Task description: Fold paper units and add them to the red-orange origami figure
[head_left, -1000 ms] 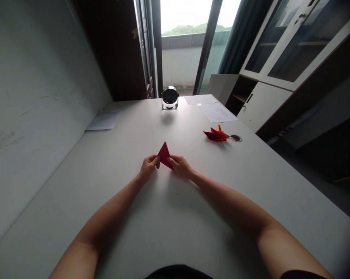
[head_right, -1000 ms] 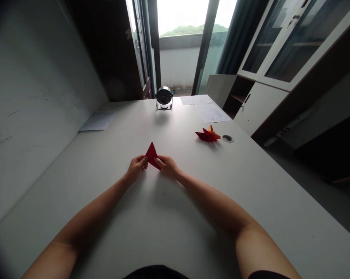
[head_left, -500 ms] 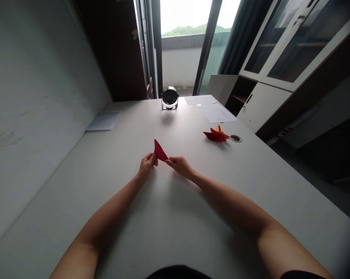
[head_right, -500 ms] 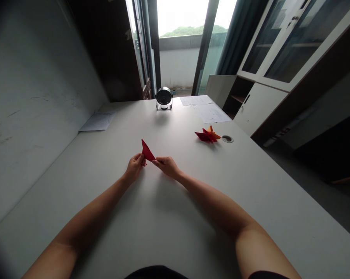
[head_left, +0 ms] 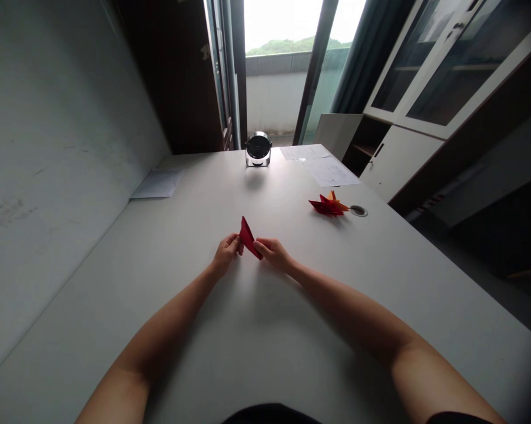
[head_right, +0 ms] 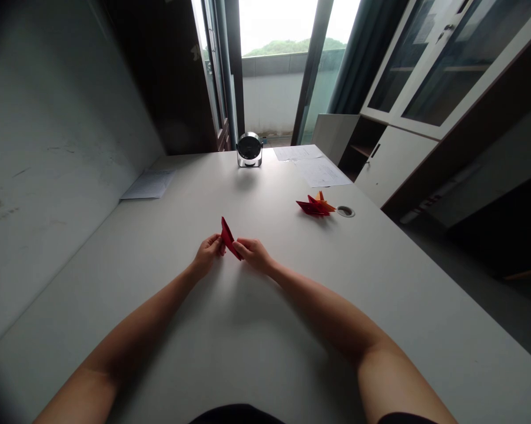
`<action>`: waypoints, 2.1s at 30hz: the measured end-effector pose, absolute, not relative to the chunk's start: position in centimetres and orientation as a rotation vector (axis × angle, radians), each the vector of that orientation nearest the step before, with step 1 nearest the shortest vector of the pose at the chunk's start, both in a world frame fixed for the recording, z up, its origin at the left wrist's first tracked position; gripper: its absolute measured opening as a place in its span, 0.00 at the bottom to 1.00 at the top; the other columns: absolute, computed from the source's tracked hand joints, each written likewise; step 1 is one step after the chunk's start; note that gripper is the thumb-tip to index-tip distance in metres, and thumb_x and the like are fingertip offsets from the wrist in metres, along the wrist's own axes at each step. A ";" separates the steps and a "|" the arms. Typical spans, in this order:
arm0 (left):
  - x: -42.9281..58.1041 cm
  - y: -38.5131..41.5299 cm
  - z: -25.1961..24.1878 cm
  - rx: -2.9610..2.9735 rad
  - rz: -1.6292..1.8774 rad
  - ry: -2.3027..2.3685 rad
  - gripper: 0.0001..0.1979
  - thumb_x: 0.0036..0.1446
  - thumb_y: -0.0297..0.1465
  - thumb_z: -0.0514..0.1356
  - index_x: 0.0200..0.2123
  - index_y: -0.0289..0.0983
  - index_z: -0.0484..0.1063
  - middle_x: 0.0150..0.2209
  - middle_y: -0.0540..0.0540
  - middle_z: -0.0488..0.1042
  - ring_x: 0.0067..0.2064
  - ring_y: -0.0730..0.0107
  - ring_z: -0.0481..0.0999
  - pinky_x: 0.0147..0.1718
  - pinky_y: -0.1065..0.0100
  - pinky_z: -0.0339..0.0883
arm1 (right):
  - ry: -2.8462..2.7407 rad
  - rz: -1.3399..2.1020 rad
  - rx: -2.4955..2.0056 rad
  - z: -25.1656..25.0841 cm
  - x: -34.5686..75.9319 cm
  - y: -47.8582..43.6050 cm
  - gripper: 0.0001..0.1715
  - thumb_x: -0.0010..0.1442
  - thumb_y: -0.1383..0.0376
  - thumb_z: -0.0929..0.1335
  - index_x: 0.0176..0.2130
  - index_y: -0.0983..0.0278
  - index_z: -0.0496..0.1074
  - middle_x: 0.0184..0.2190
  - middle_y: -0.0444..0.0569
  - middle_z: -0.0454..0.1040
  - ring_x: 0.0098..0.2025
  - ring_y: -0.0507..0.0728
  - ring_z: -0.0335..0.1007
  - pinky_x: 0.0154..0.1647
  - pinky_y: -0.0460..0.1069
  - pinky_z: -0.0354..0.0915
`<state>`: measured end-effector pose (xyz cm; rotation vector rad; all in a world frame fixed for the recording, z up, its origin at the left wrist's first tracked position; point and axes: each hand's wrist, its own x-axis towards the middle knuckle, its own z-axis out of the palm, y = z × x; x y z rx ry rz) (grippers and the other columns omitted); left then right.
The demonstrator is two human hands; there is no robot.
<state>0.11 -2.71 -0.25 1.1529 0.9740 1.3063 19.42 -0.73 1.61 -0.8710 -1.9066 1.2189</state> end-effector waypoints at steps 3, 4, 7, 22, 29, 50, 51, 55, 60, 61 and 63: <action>0.2 -3.0 0.1 1.194 1.260 0.991 0.18 0.60 0.46 0.61 0.35 0.35 0.73 0.22 0.50 0.68 0.25 0.73 0.64 0.27 0.70 0.58 | -1.859 1.256 -0.868 1.3 19.4 -0.5 0.27 0.65 0.46 0.62 0.26 0.63 0.67 0.21 0.42 0.65 0.24 0.51 0.58 0.27 0.46 0.53; 0.2 -3.0 0.1 1.199 1.254 0.990 0.18 0.60 0.46 0.61 0.35 0.35 0.74 0.22 0.50 0.68 0.25 0.73 0.64 0.27 0.70 0.58 | -1.844 1.262 -0.867 1.2 19.3 -0.4 0.27 0.64 0.46 0.62 0.27 0.64 0.68 0.21 0.42 0.66 0.24 0.51 0.58 0.27 0.46 0.53; 0.3 -3.1 0.2 1.228 1.239 0.977 0.17 0.61 0.45 0.60 0.36 0.35 0.74 0.22 0.51 0.68 0.25 0.73 0.64 0.28 0.70 0.58 | -1.788 1.256 -0.859 0.9 19.2 -0.3 0.23 0.63 0.49 0.64 0.31 0.65 0.72 0.24 0.44 0.69 0.26 0.52 0.61 0.28 0.46 0.55; 0.4 -3.2 0.0 1.316 1.166 1.030 0.17 0.61 0.42 0.61 0.40 0.32 0.77 0.27 0.46 0.76 0.28 0.71 0.73 0.31 0.68 0.67 | -1.794 1.177 -0.897 0.0 19.4 -0.1 0.02 0.52 0.68 0.65 0.27 0.63 0.66 0.21 0.41 0.71 0.23 0.50 0.63 0.27 0.45 0.58; 0.5 -3.2 -0.2 1.352 1.166 1.055 0.19 0.62 0.44 0.59 0.39 0.32 0.77 0.29 0.45 0.77 0.29 0.70 0.73 0.31 0.68 0.67 | -1.930 0.880 -1.013 0.5 19.4 -0.4 0.04 0.52 0.68 0.65 0.26 0.62 0.64 0.18 0.39 0.66 0.21 0.49 0.55 0.24 0.45 0.51; 0.2 -3.4 1.1 1.325 1.097 1.089 0.14 0.59 0.39 0.62 0.38 0.33 0.78 0.32 0.43 0.79 0.33 0.67 0.77 0.37 0.67 0.69 | -2.029 0.624 -0.970 0.9 19.7 -0.6 0.07 0.57 0.62 0.67 0.31 0.62 0.65 0.23 0.41 0.68 0.25 0.49 0.56 0.28 0.44 0.53; 0.2 -3.4 1.1 1.327 1.096 1.088 0.14 0.59 0.39 0.62 0.38 0.33 0.78 0.32 0.44 0.80 0.33 0.67 0.77 0.37 0.67 0.69 | -2.027 0.624 -0.970 0.9 19.7 -0.7 0.07 0.57 0.63 0.67 0.31 0.62 0.65 0.23 0.41 0.68 0.25 0.49 0.56 0.28 0.44 0.53; 0.2 -3.4 1.3 1.326 1.088 1.099 0.14 0.58 0.39 0.63 0.38 0.33 0.78 0.32 0.44 0.79 0.33 0.68 0.77 0.36 0.68 0.69 | -2.042 0.649 -0.966 1.1 19.7 -0.8 0.03 0.58 0.64 0.66 0.33 0.61 0.66 0.24 0.41 0.70 0.25 0.50 0.58 0.28 0.44 0.54; 0.1 -3.4 1.3 1.312 1.103 1.079 0.13 0.57 0.38 0.64 0.36 0.33 0.78 0.30 0.46 0.78 0.31 0.70 0.75 0.34 0.69 0.67 | -2.095 0.703 -0.927 1.3 19.8 -0.8 0.04 0.58 0.64 0.65 0.37 0.61 0.67 0.28 0.42 0.71 0.26 0.50 0.60 0.29 0.45 0.54; 0.1 -3.4 1.2 1.309 1.104 1.082 0.13 0.56 0.38 0.64 0.36 0.33 0.78 0.30 0.46 0.78 0.31 0.70 0.75 0.33 0.70 0.67 | -2.101 0.724 -0.914 1.4 19.8 -0.8 0.05 0.58 0.63 0.65 0.37 0.61 0.67 0.28 0.42 0.71 0.27 0.50 0.60 0.29 0.45 0.54; 0.1 -3.3 1.1 1.301 1.104 1.092 0.13 0.55 0.38 0.65 0.36 0.33 0.78 0.30 0.46 0.78 0.29 0.71 0.75 0.30 0.70 0.66 | -2.102 0.778 -0.894 1.4 19.8 -0.8 0.07 0.57 0.62 0.65 0.38 0.61 0.67 0.29 0.42 0.71 0.27 0.51 0.60 0.30 0.45 0.55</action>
